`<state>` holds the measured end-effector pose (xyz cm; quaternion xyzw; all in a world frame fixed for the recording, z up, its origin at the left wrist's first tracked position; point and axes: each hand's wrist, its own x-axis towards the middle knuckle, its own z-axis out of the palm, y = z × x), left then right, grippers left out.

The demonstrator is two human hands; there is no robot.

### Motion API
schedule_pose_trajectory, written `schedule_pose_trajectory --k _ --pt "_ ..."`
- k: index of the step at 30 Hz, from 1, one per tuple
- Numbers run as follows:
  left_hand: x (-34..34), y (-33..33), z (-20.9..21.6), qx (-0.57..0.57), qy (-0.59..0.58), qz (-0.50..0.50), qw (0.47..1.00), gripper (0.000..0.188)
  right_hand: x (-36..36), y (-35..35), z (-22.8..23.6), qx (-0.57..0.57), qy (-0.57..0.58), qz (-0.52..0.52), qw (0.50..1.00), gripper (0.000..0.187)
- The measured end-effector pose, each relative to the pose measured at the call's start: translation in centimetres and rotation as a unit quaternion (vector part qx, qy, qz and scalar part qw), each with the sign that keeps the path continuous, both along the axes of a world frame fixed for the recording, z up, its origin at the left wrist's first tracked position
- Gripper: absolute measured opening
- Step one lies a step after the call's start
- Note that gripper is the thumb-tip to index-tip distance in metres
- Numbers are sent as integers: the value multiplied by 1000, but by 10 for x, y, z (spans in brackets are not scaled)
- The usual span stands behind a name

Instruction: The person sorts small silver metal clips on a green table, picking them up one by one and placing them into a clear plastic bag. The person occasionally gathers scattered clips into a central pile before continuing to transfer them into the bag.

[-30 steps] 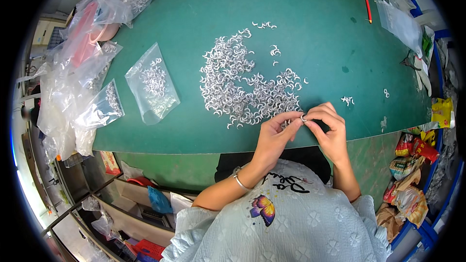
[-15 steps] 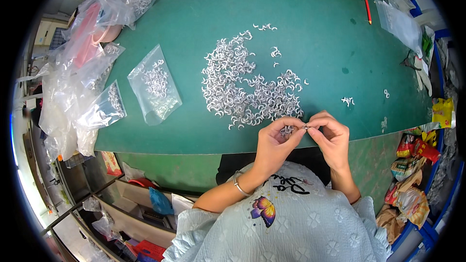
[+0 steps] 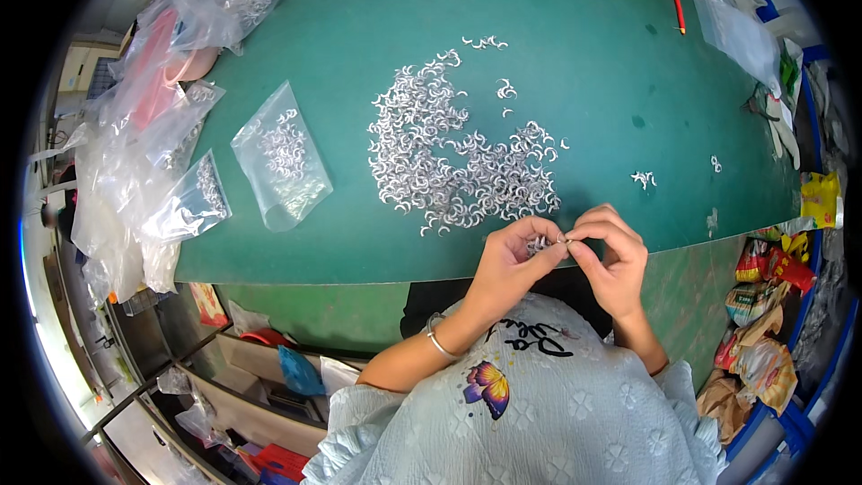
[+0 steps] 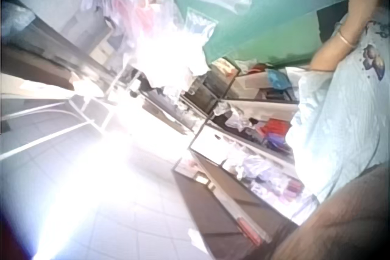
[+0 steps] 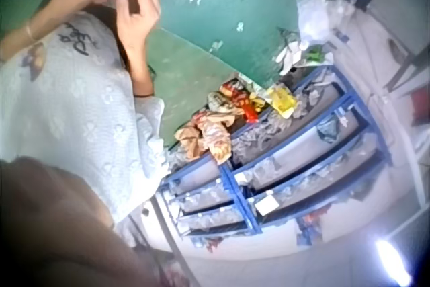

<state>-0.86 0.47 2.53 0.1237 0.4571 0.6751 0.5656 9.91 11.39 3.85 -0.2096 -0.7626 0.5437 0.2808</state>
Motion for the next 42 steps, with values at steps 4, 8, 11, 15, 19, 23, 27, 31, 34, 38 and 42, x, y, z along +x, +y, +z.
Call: schedule_pose_trajectory --k 4,8,11,15,19,23,27,31,34,38,42 --pt "3 -2 -8 5 -171 -35 985 4 9 -1 -11 -212 -10 20 977 5" --pt "5 -1 -10 -16 -183 -21 983 5 12 0 -20 -234 -53 -27 970 7" --pt "2 -3 -13 -2 -213 -20 977 7 0 9 -23 -17 -105 -77 991 12" --pt "-3 -9 -13 49 -218 -23 974 12 -16 9 -21 253 -158 -52 953 21" --pt "-1 -9 -14 12 -177 15 984 15 -13 8 -42 235 -126 -75 961 18" --pt "3 -8 -18 -23 -134 59 989 16 -6 4 -28 -43 -86 -73 993 14" --pt "5 -2 -12 -39 -19 77 996 15 1 -6 -21 -331 -11 -31 943 11" --pt "5 -3 -3 -22 10 78 997 21 2 -7 -18 -381 8 -17 924 10" --pt "6 -4 -2 -21 38 87 995 21 2 -8 -15 -334 6 -14 942 9" --pt "7 -3 -3 -9 80 95 992 17 0 -10 -6 -201 -35 -27 979 8" --pt "7 -4 -4 10 127 93 987 16 -1 -11 -3 -127 -35 -35 991 7"
